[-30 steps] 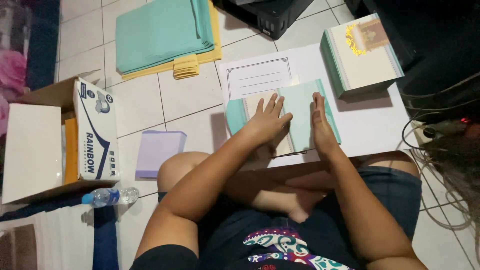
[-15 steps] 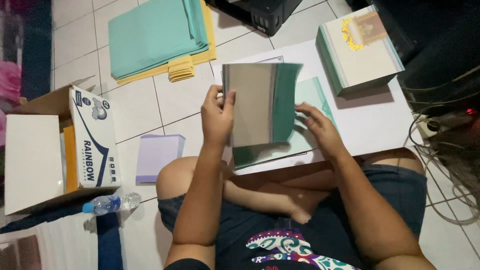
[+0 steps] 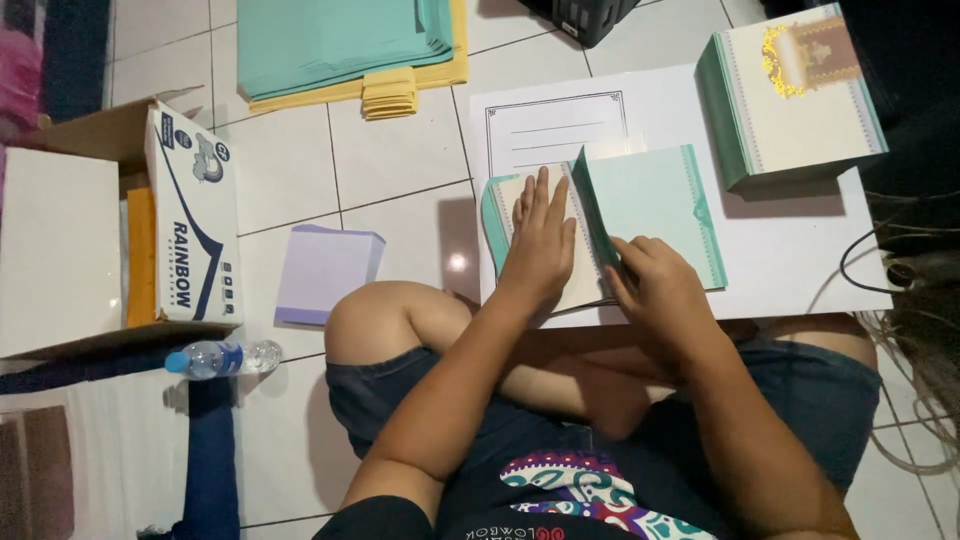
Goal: Folding paper invitations and stacking them neatly on a workspace.
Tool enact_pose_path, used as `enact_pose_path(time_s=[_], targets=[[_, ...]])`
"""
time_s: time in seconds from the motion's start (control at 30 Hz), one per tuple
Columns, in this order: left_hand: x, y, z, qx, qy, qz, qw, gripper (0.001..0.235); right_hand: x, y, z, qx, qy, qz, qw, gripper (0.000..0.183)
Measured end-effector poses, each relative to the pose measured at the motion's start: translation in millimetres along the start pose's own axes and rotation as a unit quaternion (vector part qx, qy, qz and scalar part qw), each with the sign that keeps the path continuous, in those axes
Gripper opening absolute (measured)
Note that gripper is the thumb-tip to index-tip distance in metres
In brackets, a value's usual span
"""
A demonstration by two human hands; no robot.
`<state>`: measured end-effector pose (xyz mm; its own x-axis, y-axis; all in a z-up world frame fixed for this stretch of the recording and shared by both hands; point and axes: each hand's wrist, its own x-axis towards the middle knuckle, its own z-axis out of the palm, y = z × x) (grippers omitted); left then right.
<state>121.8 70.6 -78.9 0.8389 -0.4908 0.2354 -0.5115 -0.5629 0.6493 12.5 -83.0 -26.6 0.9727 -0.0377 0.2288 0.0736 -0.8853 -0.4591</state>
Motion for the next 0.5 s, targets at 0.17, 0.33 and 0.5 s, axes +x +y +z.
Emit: enact_pose_path(time_s=[0.17, 0.33, 0.5], targets=[[-3, 14, -14, 0.042, -0.016, 0.019, 0.999, 0.055, 8, 1, -7, 0.016, -0.079, -0.048, 0.996, 0.043], [-4, 9, -3, 0.145, -0.017, 0.036, 0.989, 0.047, 26, 22, 25, -0.075, -0.048, -0.084, 0.992, 0.050], [-3, 2, 7, 0.161, 0.016, 0.029, 0.986, 0.052, 44, 40, 43, -0.131, -0.038, -0.151, 0.979, 0.059]])
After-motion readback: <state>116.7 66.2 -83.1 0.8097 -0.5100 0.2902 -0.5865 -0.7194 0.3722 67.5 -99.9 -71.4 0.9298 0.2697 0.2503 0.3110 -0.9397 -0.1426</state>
